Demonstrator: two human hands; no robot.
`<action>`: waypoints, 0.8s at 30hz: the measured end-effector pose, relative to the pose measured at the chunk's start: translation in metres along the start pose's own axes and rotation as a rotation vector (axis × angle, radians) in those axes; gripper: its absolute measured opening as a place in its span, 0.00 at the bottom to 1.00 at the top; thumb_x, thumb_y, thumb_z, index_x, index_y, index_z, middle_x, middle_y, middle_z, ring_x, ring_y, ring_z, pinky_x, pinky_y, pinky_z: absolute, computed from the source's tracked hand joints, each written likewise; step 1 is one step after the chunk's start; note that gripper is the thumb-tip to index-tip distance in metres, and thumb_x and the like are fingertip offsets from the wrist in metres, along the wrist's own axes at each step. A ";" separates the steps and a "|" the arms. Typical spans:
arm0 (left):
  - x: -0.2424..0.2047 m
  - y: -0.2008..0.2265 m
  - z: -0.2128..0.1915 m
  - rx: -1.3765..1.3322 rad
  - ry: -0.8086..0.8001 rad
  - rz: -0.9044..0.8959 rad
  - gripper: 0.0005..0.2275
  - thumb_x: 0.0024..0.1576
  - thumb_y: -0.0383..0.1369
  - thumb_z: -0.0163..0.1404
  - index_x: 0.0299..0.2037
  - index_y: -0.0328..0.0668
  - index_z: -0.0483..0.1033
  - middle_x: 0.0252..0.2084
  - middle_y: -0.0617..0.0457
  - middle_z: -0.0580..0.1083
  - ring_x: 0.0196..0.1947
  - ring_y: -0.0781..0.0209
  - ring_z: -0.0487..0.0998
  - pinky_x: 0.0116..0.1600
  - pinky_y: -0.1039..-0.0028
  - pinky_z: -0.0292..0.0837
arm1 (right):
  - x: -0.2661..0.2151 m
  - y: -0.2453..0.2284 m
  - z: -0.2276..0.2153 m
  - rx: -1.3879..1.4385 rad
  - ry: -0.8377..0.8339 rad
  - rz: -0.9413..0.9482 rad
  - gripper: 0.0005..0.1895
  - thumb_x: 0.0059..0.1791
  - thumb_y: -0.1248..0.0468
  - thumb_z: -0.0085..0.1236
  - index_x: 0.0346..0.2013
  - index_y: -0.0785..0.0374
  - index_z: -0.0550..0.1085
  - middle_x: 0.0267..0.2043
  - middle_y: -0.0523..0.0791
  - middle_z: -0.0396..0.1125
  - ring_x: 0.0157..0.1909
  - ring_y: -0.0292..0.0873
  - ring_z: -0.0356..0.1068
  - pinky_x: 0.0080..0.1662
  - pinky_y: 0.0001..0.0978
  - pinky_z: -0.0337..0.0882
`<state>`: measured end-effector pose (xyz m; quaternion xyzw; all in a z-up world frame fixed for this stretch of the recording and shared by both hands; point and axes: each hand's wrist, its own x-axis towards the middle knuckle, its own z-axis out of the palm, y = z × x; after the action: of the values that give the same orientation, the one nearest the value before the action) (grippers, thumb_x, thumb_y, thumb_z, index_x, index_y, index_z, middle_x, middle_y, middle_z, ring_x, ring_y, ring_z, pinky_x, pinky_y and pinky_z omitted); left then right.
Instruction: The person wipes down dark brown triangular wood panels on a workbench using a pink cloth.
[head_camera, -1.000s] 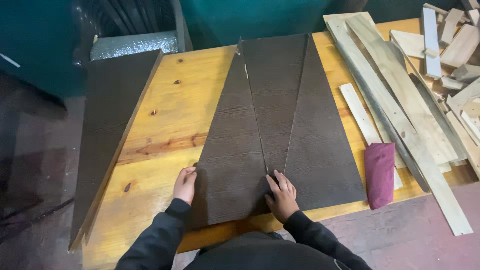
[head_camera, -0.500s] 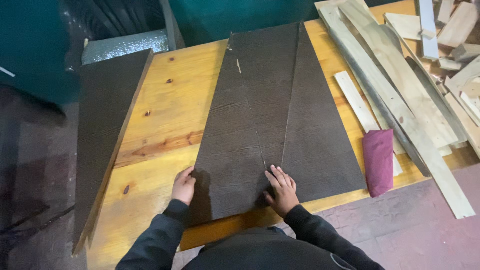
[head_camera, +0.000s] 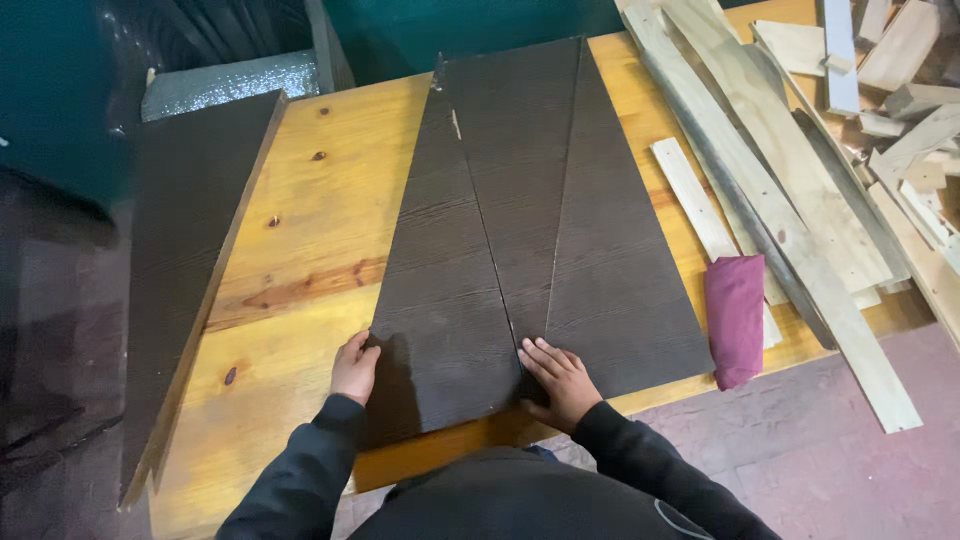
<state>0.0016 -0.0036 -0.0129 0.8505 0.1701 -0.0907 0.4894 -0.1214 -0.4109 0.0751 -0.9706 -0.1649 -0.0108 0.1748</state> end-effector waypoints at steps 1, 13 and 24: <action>-0.003 0.003 0.001 -0.012 -0.005 -0.022 0.24 0.56 0.39 0.56 0.65 0.47 0.74 0.65 0.39 0.68 0.65 0.42 0.70 0.70 0.63 0.65 | -0.002 0.002 -0.002 0.009 0.002 -0.020 0.49 0.36 0.46 0.67 0.71 0.46 0.62 0.74 0.38 0.56 0.75 0.42 0.53 0.66 0.45 0.57; -0.040 0.030 0.018 0.315 0.071 -0.070 0.32 0.56 0.50 0.53 0.72 0.63 0.62 0.72 0.48 0.59 0.69 0.36 0.62 0.72 0.50 0.55 | -0.011 0.017 -0.030 0.024 -0.181 -0.173 0.67 0.27 0.42 0.70 0.76 0.51 0.51 0.80 0.42 0.42 0.79 0.46 0.42 0.68 0.47 0.50; -0.076 0.078 0.033 0.508 0.217 -0.052 0.33 0.58 0.57 0.46 0.74 0.69 0.56 0.72 0.52 0.58 0.69 0.40 0.57 0.69 0.45 0.47 | -0.016 0.033 -0.012 0.100 -0.177 -0.202 0.61 0.35 0.43 0.70 0.77 0.52 0.50 0.82 0.43 0.38 0.80 0.48 0.37 0.68 0.47 0.47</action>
<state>-0.0393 -0.0831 0.0572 0.9460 0.2150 -0.0514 0.2369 -0.1258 -0.4488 0.0738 -0.9363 -0.2770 0.0655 0.2056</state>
